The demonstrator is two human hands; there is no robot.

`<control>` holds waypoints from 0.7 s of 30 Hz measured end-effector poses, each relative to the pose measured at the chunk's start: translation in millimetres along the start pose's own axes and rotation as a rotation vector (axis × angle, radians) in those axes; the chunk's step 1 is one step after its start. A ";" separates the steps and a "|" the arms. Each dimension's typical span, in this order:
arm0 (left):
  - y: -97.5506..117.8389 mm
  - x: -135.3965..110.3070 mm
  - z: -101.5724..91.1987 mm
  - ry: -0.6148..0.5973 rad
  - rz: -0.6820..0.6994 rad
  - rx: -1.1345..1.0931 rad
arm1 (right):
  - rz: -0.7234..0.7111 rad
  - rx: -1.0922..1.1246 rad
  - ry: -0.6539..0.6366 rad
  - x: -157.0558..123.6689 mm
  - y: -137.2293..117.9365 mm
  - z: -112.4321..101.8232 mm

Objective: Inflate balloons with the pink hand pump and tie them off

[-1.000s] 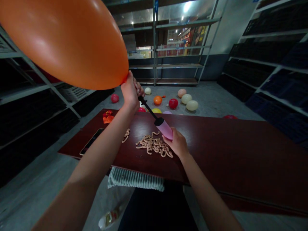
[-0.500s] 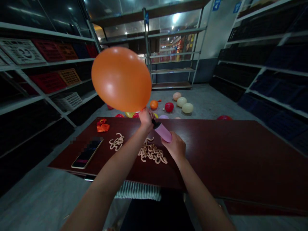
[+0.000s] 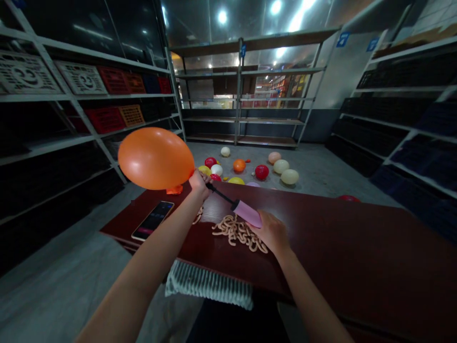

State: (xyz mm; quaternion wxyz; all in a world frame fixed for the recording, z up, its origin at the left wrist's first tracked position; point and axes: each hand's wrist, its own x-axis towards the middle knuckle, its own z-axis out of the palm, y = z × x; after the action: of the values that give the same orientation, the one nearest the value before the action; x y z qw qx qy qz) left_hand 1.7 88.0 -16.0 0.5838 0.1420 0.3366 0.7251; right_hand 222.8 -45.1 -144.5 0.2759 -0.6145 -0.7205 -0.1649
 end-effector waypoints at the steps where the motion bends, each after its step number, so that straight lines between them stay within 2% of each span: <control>1: 10.0 2.0 -0.5 -0.002 0.008 -0.010 | -0.002 0.009 0.002 -0.1 -0.3 0.2; 5: 40.6 1.8 3.7 -0.031 0.047 -0.035 | -0.004 0.069 0.016 -0.7 -1.6 -1.7; 9: 41.4 -13.8 17.4 -0.170 0.121 -0.038 | 0.042 0.110 0.049 -5.4 3.5 -3.9; 15: 1.7 -39.8 47.5 -0.246 0.153 -0.028 | 0.185 0.145 0.045 -8.6 12.0 -3.7; 21: -65.6 -65.3 65.6 -0.321 0.081 0.080 | 0.291 0.206 0.048 -6.4 10.7 -4.3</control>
State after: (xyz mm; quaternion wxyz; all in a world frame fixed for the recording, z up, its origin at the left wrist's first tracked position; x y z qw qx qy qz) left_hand 108.4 53.7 1.5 0.5943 0.2926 0.2615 0.7020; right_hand 234.6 -50.6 -146.1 0.3754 -0.6765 -0.6304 -0.0632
